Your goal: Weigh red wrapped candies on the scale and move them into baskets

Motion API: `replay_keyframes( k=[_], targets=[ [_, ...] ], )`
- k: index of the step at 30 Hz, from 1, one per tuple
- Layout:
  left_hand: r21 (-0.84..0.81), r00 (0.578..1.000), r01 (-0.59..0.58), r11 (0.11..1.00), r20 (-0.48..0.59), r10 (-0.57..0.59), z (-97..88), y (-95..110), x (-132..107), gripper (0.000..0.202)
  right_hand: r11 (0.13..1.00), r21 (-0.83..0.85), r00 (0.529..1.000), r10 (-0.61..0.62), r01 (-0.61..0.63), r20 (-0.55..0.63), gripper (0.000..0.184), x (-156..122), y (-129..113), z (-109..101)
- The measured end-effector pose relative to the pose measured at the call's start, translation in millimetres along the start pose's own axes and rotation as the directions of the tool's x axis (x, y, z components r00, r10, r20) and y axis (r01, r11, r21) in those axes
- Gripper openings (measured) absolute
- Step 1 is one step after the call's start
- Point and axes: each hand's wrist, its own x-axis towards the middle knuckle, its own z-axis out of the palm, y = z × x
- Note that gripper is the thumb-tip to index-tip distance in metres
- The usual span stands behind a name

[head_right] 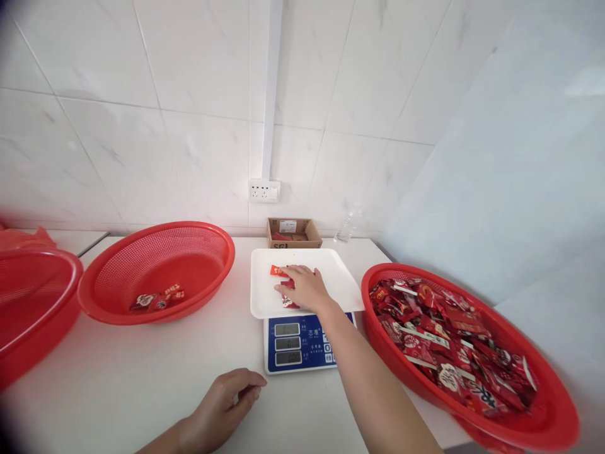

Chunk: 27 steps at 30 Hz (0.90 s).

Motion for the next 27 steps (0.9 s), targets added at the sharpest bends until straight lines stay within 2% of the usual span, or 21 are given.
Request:
replay_keyframes(
  k=[3,5,7,9,10,12,13,16,18,21,23,25,27],
  targets=[
    [0.021,1.0,-0.006,1.0,0.012,0.005,0.8,-0.3,-0.6,0.023,0.999,0.035,0.993,-0.03,0.034,-0.11,0.039,-2.5,-2.3,-3.2],
    [0.028,1.0,-0.01,1.0,0.015,0.01,1.1,-1.0,-0.7,0.022,0.995,0.092,0.97,-0.022,0.046,-0.242,0.034,-9.7,-3.8,-9.9],
    [0.033,1.0,-0.011,0.999,0.011,0.01,1.1,-2.2,-0.2,0.021,0.977,0.2,0.906,0.021,0.071,-0.422,0.03,-26.3,-5.6,-16.4],
    [0.035,1.0,-0.003,0.999,0.003,0.003,1.1,-3.6,0.5,0.021,0.939,0.325,0.815,0.103,0.11,-0.571,0.028,-54.2,-7.3,-17.4],
    [0.033,1.0,0.001,0.999,0.001,-0.002,1.4,-4.1,0.8,0.022,0.92,0.373,0.773,0.15,0.118,-0.616,0.026,-71.6,-7.9,-14.3],
    [0.02,1.0,0.002,1.0,-0.006,-0.002,2.6,-4.9,1.2,0.022,0.887,0.451,0.725,0.25,0.094,-0.642,0.021,-109.5,-9.3,0.2],
    [0.013,1.0,-0.002,1.0,-0.011,0.002,3.2,-5.0,1.2,0.021,0.871,0.489,0.73,0.301,0.052,-0.613,0.02,-128.2,-10.1,11.1],
    [0.029,0.997,-0.048,0.998,-0.051,0.05,1.4,-4.6,1.9,0.02,0.843,0.534,0.874,0.308,-0.069,-0.375,0.026,-173.4,-14.0,49.1],
    [0.104,0.986,-0.107,0.989,-0.118,0.119,-7.0,-4.6,4.4,0.02,0.839,0.533,0.928,0.278,-0.109,-0.248,0.03,-190.8,-16.3,69.7],
    [0.328,0.931,-0.152,0.932,-0.269,0.246,-35.7,-6.7,14.7,0.022,0.826,0.549,0.954,0.256,-0.131,-0.157,0.031,-200.1,-15.3,82.3],
    [0.496,0.891,-0.09,0.863,-0.348,0.293,-63.2,-9.3,25.6,0.026,0.797,0.584,0.957,0.266,-0.154,-0.111,0.031,-200.0,-11.3,81.0],
    [0.608,0.893,0.036,0.793,-0.376,0.247,-92.3,-11.5,36.4,0.036,0.757,0.628,0.955,0.286,-0.181,-0.071,0.031,-199.1,-6.4,77.9],
    [0.627,0.931,0.201,0.752,-0.361,0.052,-118.9,-12.3,43.1,0.05,0.717,0.669,0.951,0.304,-0.196,-0.047,0.032,-199.5,-2.3,77.1]
  ],
)
